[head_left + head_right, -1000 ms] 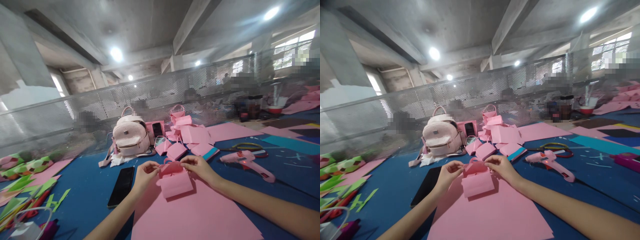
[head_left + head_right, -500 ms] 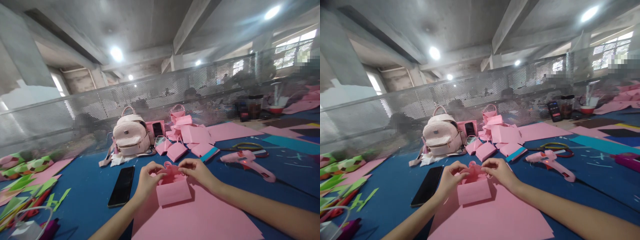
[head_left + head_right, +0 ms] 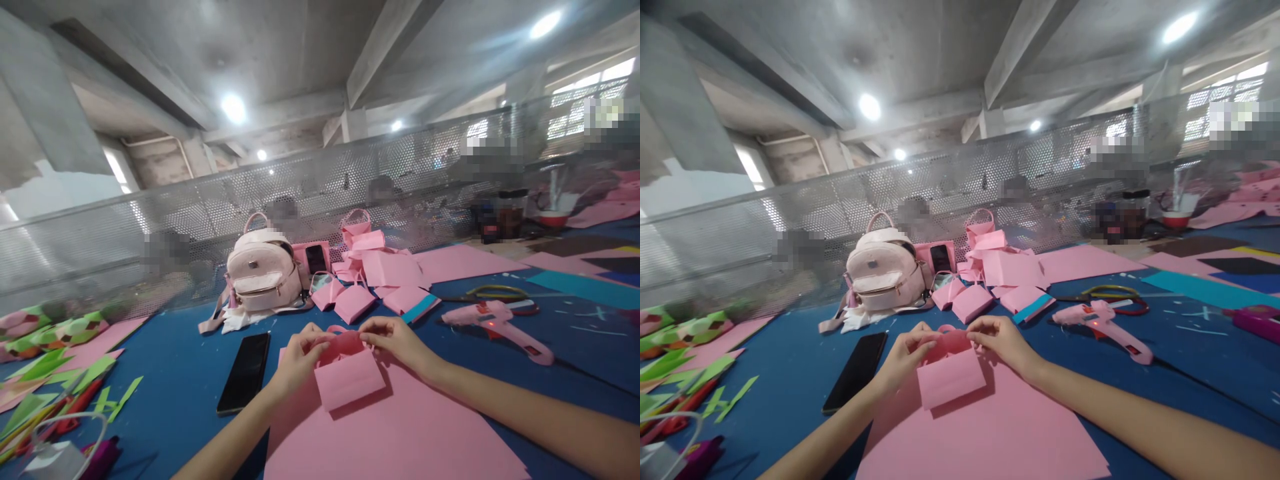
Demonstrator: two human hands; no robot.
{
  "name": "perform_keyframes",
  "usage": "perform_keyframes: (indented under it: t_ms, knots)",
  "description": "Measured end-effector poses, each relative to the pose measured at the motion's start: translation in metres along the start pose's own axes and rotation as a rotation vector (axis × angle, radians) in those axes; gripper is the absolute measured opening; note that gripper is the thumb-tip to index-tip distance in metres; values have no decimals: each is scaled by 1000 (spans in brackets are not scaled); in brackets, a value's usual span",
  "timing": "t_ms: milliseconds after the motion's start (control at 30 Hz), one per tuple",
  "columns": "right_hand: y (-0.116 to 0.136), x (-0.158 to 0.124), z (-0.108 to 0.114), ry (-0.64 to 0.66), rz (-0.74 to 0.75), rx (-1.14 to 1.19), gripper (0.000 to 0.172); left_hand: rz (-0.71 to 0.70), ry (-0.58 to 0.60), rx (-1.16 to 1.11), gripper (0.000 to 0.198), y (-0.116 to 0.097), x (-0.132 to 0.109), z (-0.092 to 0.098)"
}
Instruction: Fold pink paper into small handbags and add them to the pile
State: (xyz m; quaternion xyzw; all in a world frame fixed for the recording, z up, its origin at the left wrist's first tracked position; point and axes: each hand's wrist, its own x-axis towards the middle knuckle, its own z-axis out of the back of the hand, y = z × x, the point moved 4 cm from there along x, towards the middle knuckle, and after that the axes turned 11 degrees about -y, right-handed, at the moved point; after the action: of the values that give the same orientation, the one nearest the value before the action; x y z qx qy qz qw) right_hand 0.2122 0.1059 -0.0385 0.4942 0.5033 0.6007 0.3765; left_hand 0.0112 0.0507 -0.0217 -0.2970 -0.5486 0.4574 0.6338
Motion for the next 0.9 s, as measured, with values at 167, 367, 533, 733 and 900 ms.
perform_keyframes:
  t_ms: [167, 367, 533, 733, 900]
  knots:
    - [2, 0, 0, 0, 16, -11, 32, -23, 140, -10, 32, -11, -4, -6]
    - [5, -2, -2, 25, 61, -34, 27, -38, 180, 20, 33, -15, -5, -6]
    - [9, -5, -4, 34, 80, -55, 28, 4, -14, 17, 29, -7, -1, -2]
    - [10, -7, -7, 30, 123, -87, 26, 55, -99, 25, 16, -7, -3, -6]
    - [19, -12, -11, 24, 159, -123, 21, 126, -136, 44, 8, -16, -6, -14]
